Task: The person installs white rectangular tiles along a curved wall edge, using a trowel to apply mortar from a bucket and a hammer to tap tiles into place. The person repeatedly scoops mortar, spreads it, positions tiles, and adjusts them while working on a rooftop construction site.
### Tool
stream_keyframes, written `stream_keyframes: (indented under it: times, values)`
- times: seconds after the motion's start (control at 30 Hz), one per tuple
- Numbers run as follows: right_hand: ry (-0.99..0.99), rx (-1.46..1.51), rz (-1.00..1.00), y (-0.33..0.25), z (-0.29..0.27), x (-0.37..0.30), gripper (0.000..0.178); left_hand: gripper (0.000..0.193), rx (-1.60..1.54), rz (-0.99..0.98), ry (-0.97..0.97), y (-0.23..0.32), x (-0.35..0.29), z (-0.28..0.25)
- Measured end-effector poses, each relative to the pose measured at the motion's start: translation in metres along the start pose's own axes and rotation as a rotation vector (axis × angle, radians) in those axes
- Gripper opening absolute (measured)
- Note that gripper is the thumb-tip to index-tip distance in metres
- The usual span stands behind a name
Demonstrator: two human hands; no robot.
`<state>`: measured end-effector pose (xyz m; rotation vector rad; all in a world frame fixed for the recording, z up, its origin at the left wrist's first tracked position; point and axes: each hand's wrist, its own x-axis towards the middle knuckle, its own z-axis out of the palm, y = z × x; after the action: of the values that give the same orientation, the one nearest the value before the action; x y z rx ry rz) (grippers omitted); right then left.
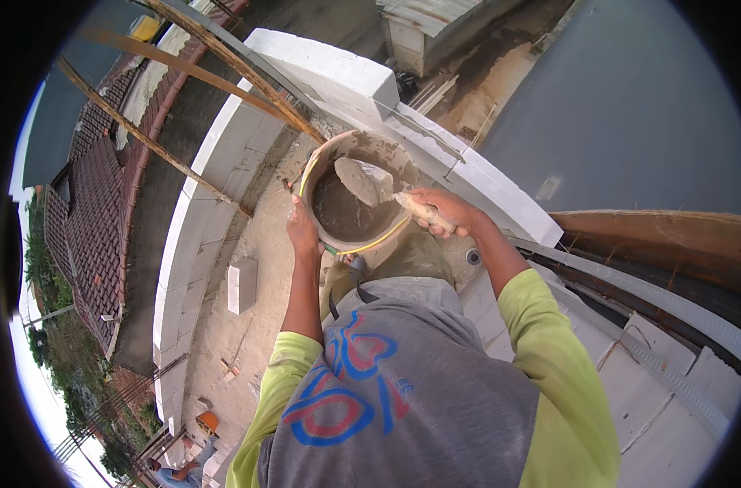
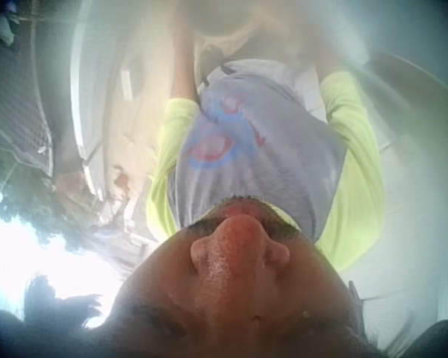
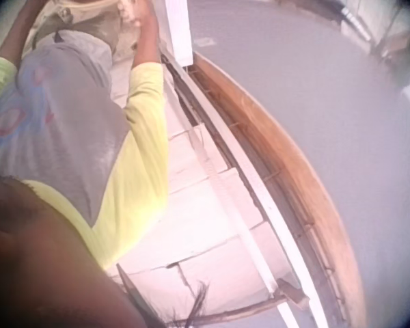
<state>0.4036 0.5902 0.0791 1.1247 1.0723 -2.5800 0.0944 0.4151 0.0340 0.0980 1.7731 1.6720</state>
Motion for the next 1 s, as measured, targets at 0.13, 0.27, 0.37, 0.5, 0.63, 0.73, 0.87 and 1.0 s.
stream_keyframes:
  times: [0.13, 0.27, 0.37, 0.5, 0.63, 0.73, 0.87, 1.0]
  values:
    - [0.198, -0.058, -0.088, 0.007, -0.075, 0.005, 0.047, 0.06, -0.001, -0.021, 0.051, -0.043, -0.008, 0.004]
    - [0.494, -0.199, -0.09, 0.021, -0.132, 0.018, 0.044, 0.069, 0.11, -0.068, 0.117, -0.047, -0.021, -0.013]
    - [0.825, -0.808, -0.27, 0.069, -0.173, 0.016, 0.046, 0.071, 0.194, -0.1, 0.191, -0.034, -0.035, -0.031]
    - [0.933, -1.096, -0.092, 0.098, -0.182, -0.032, 0.05, 0.071, 0.203, -0.044, 0.236, -0.012, -0.055, -0.049]
    - [1.019, -1.152, 0.059, 0.122, -0.169, -0.077, 0.052, 0.075, 0.297, -0.003, 0.27, 0.002, -0.056, -0.078]
    - [1.102, -1.063, -0.119, 0.159, -0.174, -0.074, 0.054, 0.078, 0.37, -0.055, 0.311, 0.014, -0.049, -0.088]
    - [1.164, -1.092, -0.075, 0.174, -0.169, -0.063, 0.054, 0.083, 0.557, -0.015, 0.335, 0.033, -0.04, -0.088]
    - [1.225, -1.161, -0.13, 0.178, -0.147, -0.039, 0.055, 0.08, 0.556, -0.015, 0.272, 0.055, -0.042, -0.068]
